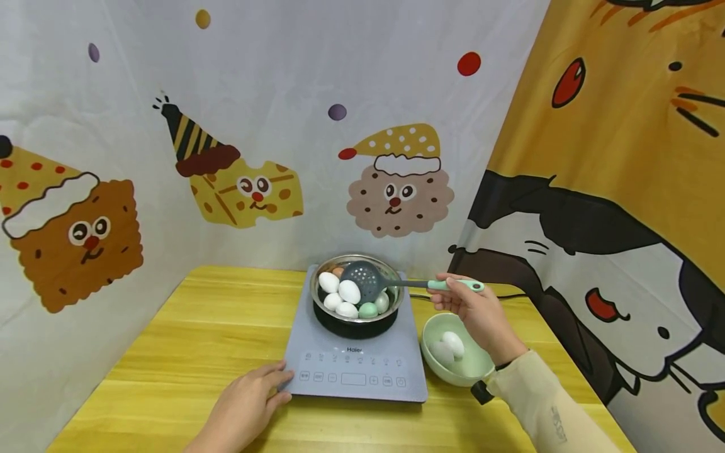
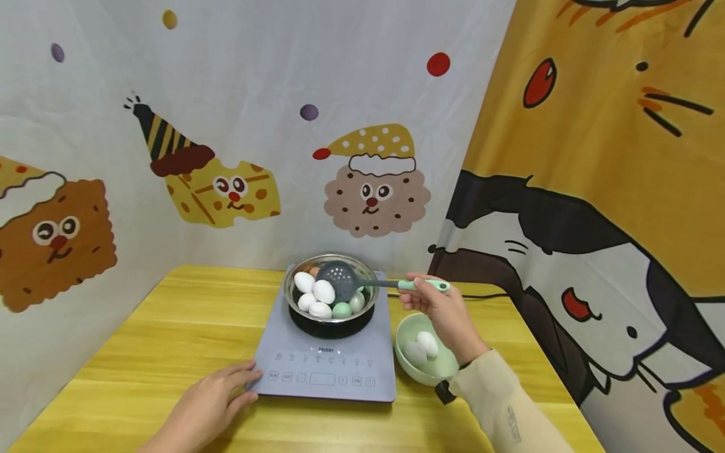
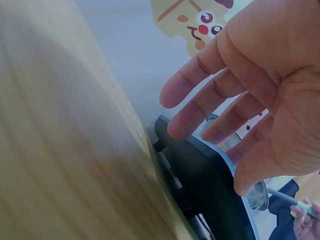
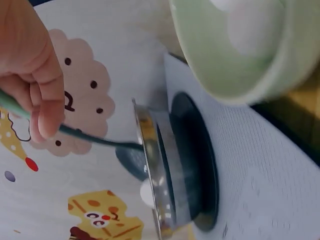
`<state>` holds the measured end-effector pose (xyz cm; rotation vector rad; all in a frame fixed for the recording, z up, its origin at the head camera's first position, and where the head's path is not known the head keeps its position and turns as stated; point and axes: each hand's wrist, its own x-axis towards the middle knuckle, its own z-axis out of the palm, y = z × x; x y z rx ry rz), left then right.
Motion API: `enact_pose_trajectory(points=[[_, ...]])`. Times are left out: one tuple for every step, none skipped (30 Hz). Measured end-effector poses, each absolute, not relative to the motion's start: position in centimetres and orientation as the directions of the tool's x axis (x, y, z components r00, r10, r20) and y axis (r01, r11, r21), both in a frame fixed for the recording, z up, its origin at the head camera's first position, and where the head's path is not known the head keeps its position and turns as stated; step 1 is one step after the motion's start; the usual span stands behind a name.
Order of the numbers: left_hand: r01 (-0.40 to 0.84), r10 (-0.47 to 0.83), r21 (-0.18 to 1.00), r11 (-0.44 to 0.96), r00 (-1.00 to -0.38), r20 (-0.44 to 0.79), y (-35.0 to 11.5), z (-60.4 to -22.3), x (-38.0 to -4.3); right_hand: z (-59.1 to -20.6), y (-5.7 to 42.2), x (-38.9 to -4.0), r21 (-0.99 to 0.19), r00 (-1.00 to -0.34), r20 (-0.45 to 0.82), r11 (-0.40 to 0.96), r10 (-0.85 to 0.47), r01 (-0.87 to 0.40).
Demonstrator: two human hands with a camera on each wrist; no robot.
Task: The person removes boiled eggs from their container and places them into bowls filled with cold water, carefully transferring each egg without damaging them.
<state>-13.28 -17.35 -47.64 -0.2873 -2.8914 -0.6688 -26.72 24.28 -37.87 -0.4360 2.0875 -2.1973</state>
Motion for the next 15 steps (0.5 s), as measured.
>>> enact_pose_trajectory(points=[[0.221, 0.150, 0.418, 0.881, -0.969, 0.197, -17.4, -47.6, -13.3, -38.0, 24.2, -26.6, -0.989, -0.961, 0.140, -0.086, -0.238, -0.123], [0.221, 0.151, 0.419, 0.881, -0.969, 0.195, -17.4, -47.6, -13.3, -38.1, 24.1, -26.4, -0.988, -0.965, 0.133, -0.104, -0.227, -0.111], [0.221, 0.151, 0.419, 0.880, -0.969, 0.193, -17.4, -47.6, -13.3, -38.2, 24.0, -26.3, -0.988, -0.969, 0.123, -0.119, -0.214, -0.099], [0.221, 0.153, 0.419, 0.880, -0.970, 0.191, -17.3, -47.6, -13.2, -38.2, 23.8, -26.1, -0.987, -0.973, 0.114, -0.132, -0.203, -0.088], [0.221, 0.154, 0.420, 0.881, -0.970, 0.188, -17.3, -47.6, -13.2, -38.3, 23.7, -26.0, -0.986, -0.976, 0.106, -0.147, -0.192, -0.078], [0.220, 0.154, 0.420, 0.880, -0.971, 0.185, -17.3, -47.6, -13.2, -38.3, 23.5, -25.9, -0.985, -0.978, 0.100, -0.156, -0.182, -0.072], [0.219, 0.154, 0.421, 0.880, -0.971, 0.182, -17.3, -47.6, -13.2, -38.3, 23.4, -25.7, -0.984, -0.981, 0.095, -0.162, -0.171, -0.068], [0.218, 0.155, 0.420, 0.881, -0.972, 0.179, -17.3, -47.6, -13.2, -38.3, 23.2, -25.6, -0.984, -0.983, 0.090, -0.164, -0.159, -0.064], [0.218, 0.155, 0.420, 0.881, -0.972, 0.179, -17.4, -47.6, -13.2, -38.3, 23.0, -25.5, -0.985, -0.986, 0.083, -0.160, -0.147, -0.059], [0.217, 0.154, 0.419, 0.882, -0.972, 0.178, -17.4, -47.6, -13.2, -38.3, 22.9, -25.3, -0.987, -0.988, 0.077, -0.153, -0.134, -0.057], [0.217, 0.154, 0.418, 0.882, -0.972, 0.178, -17.4, -47.6, -13.2, -38.2, 22.7, -25.2, -0.989, -0.990, 0.070, -0.141, -0.120, -0.053], [0.217, 0.154, 0.418, 0.882, -0.972, 0.180, -17.3, -47.6, -13.2, -38.2, 22.6, -25.1, -0.991, -0.992, 0.064, -0.124, -0.106, -0.050], [0.218, 0.153, 0.418, 0.882, -0.971, 0.183, -17.3, -47.6, -13.2, -38.2, 22.5, -24.9, -0.993, -0.994, 0.056, -0.106, -0.094, -0.046], [0.219, 0.153, 0.418, 0.882, -0.971, 0.186, -17.3, -47.6, -13.1, -38.2, 22.4, -24.8, -0.995, -0.996, 0.051, -0.088, -0.078, -0.044], [0.220, 0.152, 0.418, 0.882, -0.970, 0.189, -17.4, -47.6, -13.1, -38.2, 22.3, -24.8, -0.997, -0.997, 0.047, -0.071, -0.062, -0.043]])
